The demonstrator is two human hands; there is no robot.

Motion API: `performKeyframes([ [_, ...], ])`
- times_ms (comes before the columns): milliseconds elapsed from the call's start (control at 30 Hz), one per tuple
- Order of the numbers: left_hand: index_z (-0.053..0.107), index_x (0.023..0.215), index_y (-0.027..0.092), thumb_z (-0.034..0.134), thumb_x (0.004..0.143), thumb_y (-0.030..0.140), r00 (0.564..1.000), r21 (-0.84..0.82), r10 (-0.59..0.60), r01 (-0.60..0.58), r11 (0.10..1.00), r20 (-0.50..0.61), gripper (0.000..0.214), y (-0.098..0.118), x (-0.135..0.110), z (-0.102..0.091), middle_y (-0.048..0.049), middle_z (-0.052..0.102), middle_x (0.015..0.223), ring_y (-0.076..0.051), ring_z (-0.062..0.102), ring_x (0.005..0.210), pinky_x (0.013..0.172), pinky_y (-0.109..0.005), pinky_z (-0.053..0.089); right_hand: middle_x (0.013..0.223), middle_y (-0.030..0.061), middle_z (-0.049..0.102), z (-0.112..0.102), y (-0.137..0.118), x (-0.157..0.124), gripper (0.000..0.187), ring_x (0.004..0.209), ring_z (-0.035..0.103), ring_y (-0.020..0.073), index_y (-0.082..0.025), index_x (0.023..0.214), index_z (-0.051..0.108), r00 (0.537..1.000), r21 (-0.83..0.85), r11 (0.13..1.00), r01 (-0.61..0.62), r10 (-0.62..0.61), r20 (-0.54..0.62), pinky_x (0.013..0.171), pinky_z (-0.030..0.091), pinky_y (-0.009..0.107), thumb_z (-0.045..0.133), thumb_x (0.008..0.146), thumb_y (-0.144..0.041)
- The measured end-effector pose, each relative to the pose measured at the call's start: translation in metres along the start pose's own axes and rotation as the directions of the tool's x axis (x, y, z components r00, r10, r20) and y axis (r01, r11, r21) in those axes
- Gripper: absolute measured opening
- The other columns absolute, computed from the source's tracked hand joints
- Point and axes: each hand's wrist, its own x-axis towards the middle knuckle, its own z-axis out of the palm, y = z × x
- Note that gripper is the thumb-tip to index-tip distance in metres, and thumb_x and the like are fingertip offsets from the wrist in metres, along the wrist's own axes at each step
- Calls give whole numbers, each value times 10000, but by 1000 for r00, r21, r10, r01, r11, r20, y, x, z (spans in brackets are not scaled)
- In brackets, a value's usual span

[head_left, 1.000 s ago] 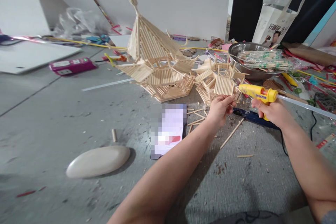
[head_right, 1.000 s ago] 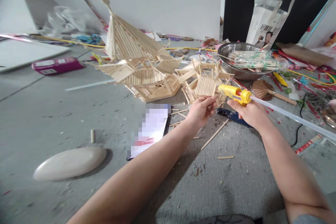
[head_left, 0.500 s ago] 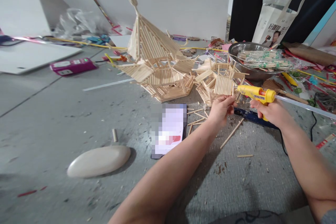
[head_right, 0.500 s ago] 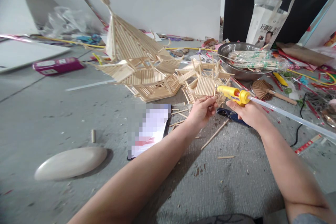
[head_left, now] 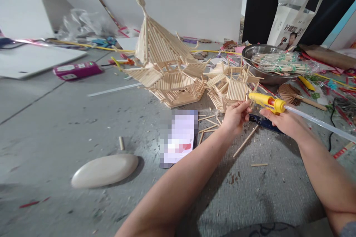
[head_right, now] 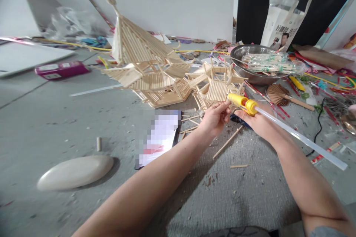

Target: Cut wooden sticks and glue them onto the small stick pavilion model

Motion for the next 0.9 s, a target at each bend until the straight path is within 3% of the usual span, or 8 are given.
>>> performKeyframes([
  [200, 506, 618, 135, 660, 667, 225, 1000, -27, -1, 1, 1000, 10, 185, 0, 0, -1, 45, 538, 455, -30, 401, 301, 337, -169, 238, 460, -6, 525, 0, 2, -1, 374, 465, 514, 138, -218, 650, 598, 999, 28, 999, 21, -22, 31, 434, 353, 268, 464, 775, -544],
  [333, 506, 604, 137, 649, 681, 219, 1000, -39, -18, 18, 999, 2, 183, 1, 0, 0, 47, 532, 450, -29, 395, 302, 343, -171, 259, 449, -7, 523, -2, 5, -2, 413, 445, 505, 135, -222, 632, 593, 999, 40, 999, -29, 27, 46, 412, 340, 270, 447, 764, -584],
  [567, 506, 617, 143, 640, 685, 209, 999, -68, -43, 42, 997, -16, 164, 3, 0, 0, 58, 524, 438, -31, 392, 288, 332, -162, 255, 386, -21, 509, -3, 8, -3, 497, 374, 481, 110, -210, 442, 466, 980, 34, 984, -175, 171, 102, 406, 346, 268, 443, 763, -589],
  [900, 511, 626, 141, 631, 695, 195, 999, -62, -40, 38, 997, -23, 148, 2, 1, -1, 53, 530, 439, -27, 399, 294, 338, -149, 267, 384, -22, 522, -1, 13, -2, 516, 383, 500, 119, -215, 467, 493, 979, 45, 982, -184, 179, 93, 425, 369, 278, 416, 741, -647],
])
